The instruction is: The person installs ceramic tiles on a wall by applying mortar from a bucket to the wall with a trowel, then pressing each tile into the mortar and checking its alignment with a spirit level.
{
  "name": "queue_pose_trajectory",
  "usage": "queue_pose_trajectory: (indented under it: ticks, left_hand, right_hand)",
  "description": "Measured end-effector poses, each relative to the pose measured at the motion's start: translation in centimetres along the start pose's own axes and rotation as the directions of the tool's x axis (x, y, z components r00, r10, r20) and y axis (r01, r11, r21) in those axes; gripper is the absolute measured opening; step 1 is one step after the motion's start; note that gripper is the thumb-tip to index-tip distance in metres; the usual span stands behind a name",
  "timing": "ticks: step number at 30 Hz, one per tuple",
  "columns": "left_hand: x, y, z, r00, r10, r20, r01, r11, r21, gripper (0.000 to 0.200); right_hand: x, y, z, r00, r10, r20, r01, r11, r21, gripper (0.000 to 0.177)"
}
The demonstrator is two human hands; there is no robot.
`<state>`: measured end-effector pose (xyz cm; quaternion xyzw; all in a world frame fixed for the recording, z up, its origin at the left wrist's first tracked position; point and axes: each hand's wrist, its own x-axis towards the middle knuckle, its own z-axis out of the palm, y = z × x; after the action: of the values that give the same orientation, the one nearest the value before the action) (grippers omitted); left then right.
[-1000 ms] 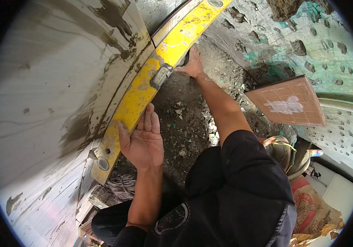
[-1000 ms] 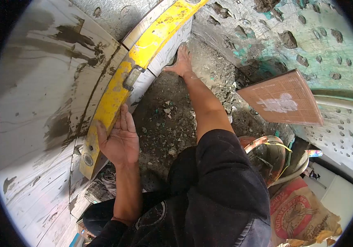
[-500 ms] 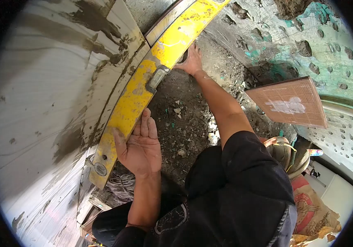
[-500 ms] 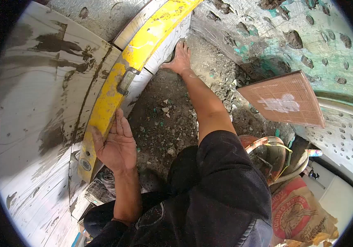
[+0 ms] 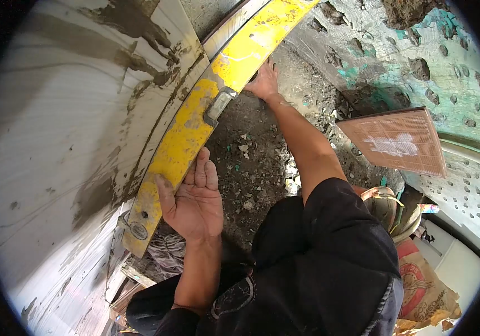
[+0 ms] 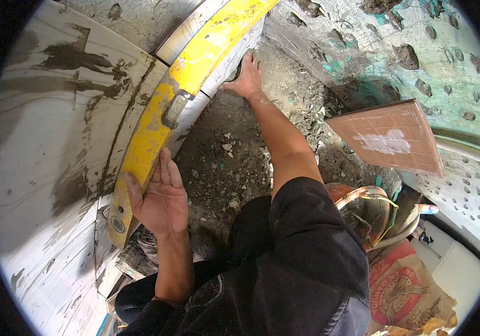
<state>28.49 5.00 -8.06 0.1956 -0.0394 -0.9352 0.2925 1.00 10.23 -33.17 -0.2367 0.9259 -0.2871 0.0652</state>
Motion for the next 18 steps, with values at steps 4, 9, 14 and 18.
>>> queue_pose_trajectory:
  ticks: [4,9,14,18]
  left_hand:
    - [0.02,0.02,0.02,1.000,-0.004,0.019,0.004,1.000,0.004,0.053]
    - [0.06,0.01,-0.14,1.000,0.012,0.005,-0.012,0.999,0.032,0.053]
    - [0.02,0.08,-0.24,1.000,-0.004,0.030,0.003,1.000,0.025,0.049]
    - [0.13,0.13,-0.27,0.997,-0.016,0.072,0.013,0.999,0.043,0.048]
  right_hand:
    - [-0.05,-0.18,-0.26,1.000,0.001,0.003,-0.001,1.000,-0.005,0.129]
    - [0.31,0.03,-0.06,1.000,-0.001,0.006,0.001,1.000,-0.017,0.129]
    - [-0.02,-0.38,-0.87,1.000,0.008,0.030,-0.007,1.000,-0.021,0.129]
    - [-0.63,0.42,-0.67,1.000,0.012,-0.016,-0.013,0.999,-0.050,0.123]
